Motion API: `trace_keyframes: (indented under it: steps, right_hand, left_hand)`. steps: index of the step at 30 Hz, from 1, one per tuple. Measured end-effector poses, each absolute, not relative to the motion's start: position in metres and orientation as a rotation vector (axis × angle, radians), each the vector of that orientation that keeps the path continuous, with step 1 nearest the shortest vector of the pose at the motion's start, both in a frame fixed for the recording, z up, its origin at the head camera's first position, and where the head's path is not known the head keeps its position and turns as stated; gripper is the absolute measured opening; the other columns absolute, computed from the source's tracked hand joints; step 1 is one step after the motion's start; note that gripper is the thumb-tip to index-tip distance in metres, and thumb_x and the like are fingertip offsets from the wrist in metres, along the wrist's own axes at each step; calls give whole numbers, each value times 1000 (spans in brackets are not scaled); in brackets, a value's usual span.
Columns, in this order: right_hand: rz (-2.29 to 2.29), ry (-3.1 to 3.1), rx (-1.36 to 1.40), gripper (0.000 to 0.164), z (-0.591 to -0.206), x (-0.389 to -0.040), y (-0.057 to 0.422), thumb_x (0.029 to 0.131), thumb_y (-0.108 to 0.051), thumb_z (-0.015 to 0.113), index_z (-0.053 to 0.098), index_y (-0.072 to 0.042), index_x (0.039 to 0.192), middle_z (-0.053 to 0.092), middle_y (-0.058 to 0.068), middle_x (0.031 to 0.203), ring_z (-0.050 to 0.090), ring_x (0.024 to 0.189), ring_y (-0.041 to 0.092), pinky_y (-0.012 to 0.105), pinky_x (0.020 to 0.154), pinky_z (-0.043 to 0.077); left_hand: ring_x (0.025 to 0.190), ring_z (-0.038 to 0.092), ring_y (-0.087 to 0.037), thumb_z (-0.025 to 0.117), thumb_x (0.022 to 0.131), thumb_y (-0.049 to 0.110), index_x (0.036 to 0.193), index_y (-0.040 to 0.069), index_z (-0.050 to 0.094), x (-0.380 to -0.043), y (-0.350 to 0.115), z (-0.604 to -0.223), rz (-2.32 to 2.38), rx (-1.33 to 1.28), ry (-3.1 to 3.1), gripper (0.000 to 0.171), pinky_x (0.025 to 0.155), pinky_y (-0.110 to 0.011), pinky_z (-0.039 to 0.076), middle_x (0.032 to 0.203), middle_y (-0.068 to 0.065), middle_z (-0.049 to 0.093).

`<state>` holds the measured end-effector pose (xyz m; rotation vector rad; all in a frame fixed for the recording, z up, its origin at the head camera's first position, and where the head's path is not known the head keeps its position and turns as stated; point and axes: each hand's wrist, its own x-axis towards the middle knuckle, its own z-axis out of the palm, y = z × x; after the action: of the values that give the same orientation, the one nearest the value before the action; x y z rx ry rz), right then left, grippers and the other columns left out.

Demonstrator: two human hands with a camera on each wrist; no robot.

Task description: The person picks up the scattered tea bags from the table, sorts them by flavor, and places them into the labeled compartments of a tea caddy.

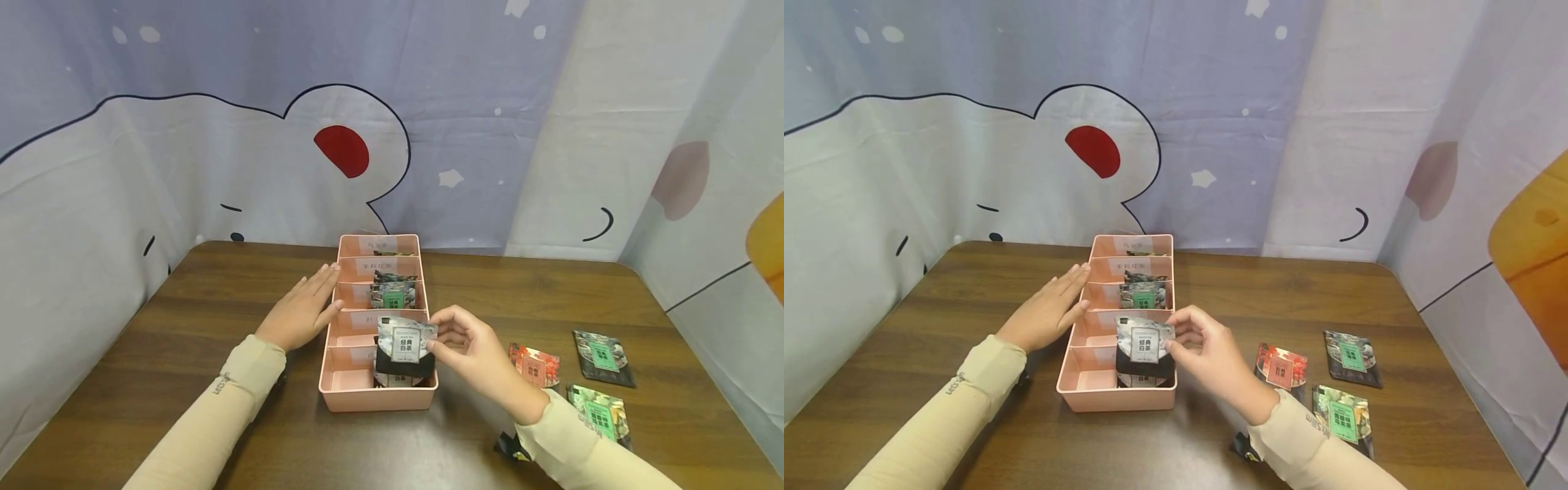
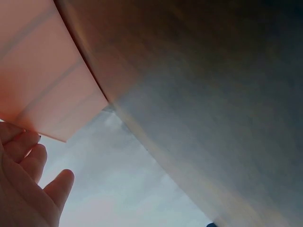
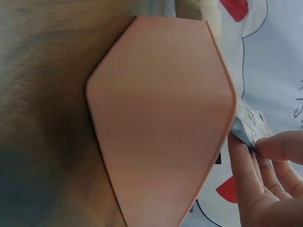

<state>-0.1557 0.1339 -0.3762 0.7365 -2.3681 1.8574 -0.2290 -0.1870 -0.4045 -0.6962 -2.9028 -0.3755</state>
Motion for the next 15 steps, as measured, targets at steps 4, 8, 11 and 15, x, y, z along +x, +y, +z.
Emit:
trace_keyframes:
  steps: [4,8,11,15]
  right_hand:
    - [1869,-2394,733,24,-380,-153,136,87,8,72,63,5,108,69,15,98,67,87,11,28,82,61]
    - [1848,-2414,744,23,-383,-152,139,86,7,74,63,5,107,70,14,96,68,85,14,28,80,61]
    - [1831,-2420,746,23,-385,-153,141,85,6,75,64,4,106,70,13,95,68,84,15,28,79,61]
    - [1815,-2424,758,22,-386,-155,144,85,6,74,65,3,104,71,13,95,68,84,15,28,78,61]
  left_hand:
    - [154,20,-32,45,108,38,159,-2,26,-229,-187,-404,-367,-700,-2893,67,124,-53,19,166,-14,24]
    - [154,20,-32,45,108,37,159,-2,25,-229,-187,-403,-365,-700,-2899,67,123,-53,20,166,-14,24]
    - [154,20,-32,45,108,37,159,-2,25,-229,-187,-403,-370,-703,-2899,67,123,-53,20,166,-14,24]
    - [154,20,-31,45,108,36,159,-2,26,-228,-187,-403,-379,-706,-2894,67,123,-54,20,166,-15,24]
